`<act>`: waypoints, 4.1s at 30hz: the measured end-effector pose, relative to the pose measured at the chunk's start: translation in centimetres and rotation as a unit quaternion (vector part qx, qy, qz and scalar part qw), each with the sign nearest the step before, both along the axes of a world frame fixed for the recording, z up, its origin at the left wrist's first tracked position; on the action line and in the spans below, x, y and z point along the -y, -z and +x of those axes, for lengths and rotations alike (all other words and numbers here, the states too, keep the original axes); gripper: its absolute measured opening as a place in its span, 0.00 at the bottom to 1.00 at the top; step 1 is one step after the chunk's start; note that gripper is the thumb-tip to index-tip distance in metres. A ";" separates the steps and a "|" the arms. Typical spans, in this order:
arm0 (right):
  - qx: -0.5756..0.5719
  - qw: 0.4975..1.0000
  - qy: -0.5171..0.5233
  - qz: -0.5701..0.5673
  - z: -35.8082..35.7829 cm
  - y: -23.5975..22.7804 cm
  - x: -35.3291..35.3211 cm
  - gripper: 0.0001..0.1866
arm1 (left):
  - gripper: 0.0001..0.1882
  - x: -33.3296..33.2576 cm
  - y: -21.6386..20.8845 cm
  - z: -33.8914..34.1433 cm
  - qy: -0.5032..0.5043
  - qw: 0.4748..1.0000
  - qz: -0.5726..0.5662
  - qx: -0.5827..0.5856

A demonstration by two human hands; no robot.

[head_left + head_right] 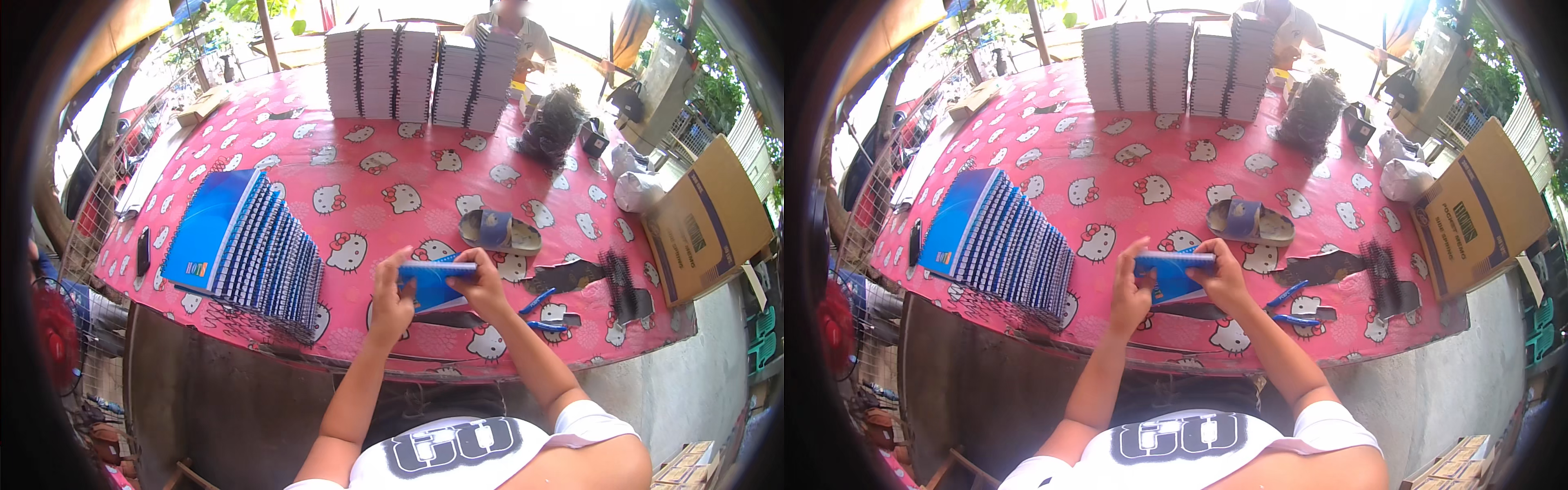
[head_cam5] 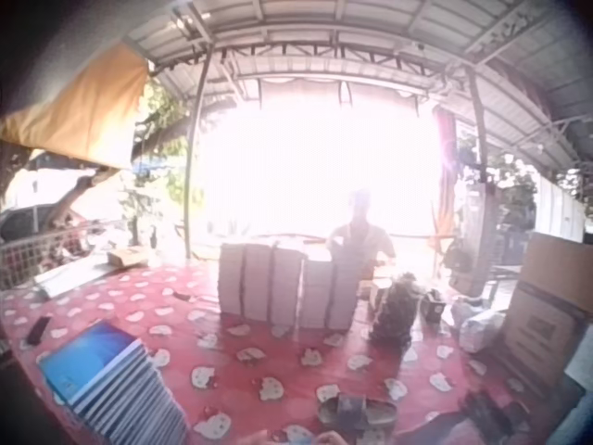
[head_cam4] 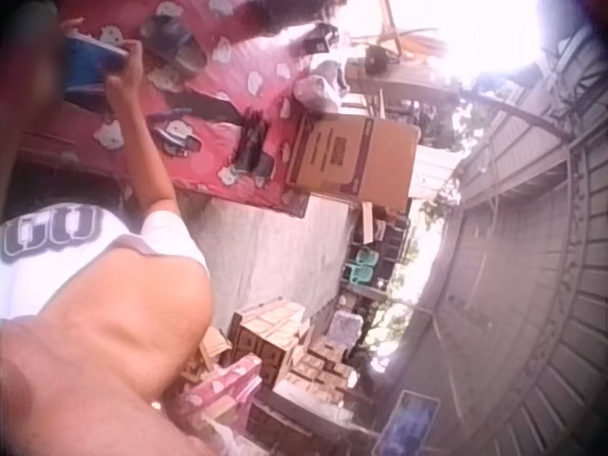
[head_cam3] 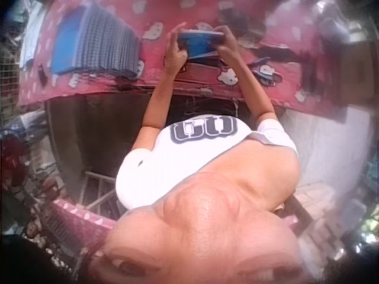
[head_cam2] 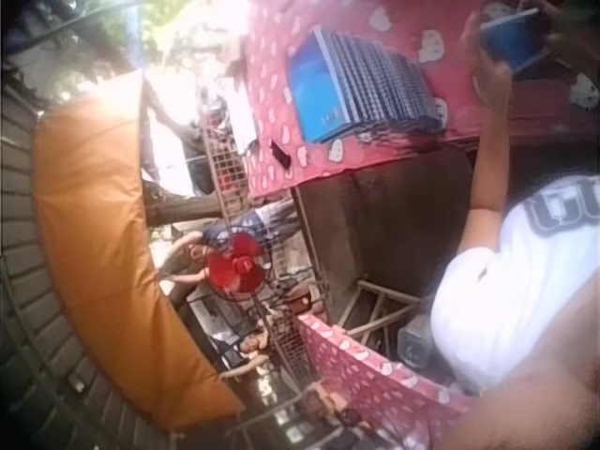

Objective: The person applies blue tape to the spines of spiral-bound notebooks by hand and using a pair of pliers to trim the tape or spiral.

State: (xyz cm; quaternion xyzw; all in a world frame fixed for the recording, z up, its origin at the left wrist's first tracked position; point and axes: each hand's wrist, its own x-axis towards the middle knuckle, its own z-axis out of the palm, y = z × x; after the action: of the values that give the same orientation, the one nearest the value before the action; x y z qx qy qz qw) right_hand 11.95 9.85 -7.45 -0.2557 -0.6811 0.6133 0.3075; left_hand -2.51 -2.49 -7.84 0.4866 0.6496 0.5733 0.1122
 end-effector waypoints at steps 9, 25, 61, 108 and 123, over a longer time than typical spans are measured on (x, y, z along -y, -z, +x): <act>-0.029 1.000 0.003 0.005 -0.3 2.1 0.7 0.15 | 0.31 0.7 -1.7 2.1 -0.129 0.981 -0.068 -0.125; 0.535 0.641 0.468 0.290 26.5 1.3 -12.8 0.17 | 0.07 -1.9 -3.2 0.6 -0.043 0.983 0.013 -0.178; 0.079 0.985 -0.028 0.150 2.3 -5.4 -3.0 0.08 | 0.11 -2.5 -2.1 1.8 -0.082 0.974 0.054 -0.205; 0.140 0.899 0.031 0.413 2.5 -5.7 -0.2 0.10 | 0.11 -2.5 -1.7 2.3 -0.114 0.966 0.070 -0.223; 0.113 0.909 0.047 0.399 1.5 -5.7 0.6 0.08 | 0.12 -2.4 -1.3 1.8 -0.070 0.975 0.076 -0.195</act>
State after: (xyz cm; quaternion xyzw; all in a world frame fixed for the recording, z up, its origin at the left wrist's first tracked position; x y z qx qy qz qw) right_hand 13.43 9.24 -1.79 -0.2106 -0.8863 0.2426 0.3335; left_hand -0.68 -0.11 -6.56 0.5499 0.6455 0.5216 -0.0945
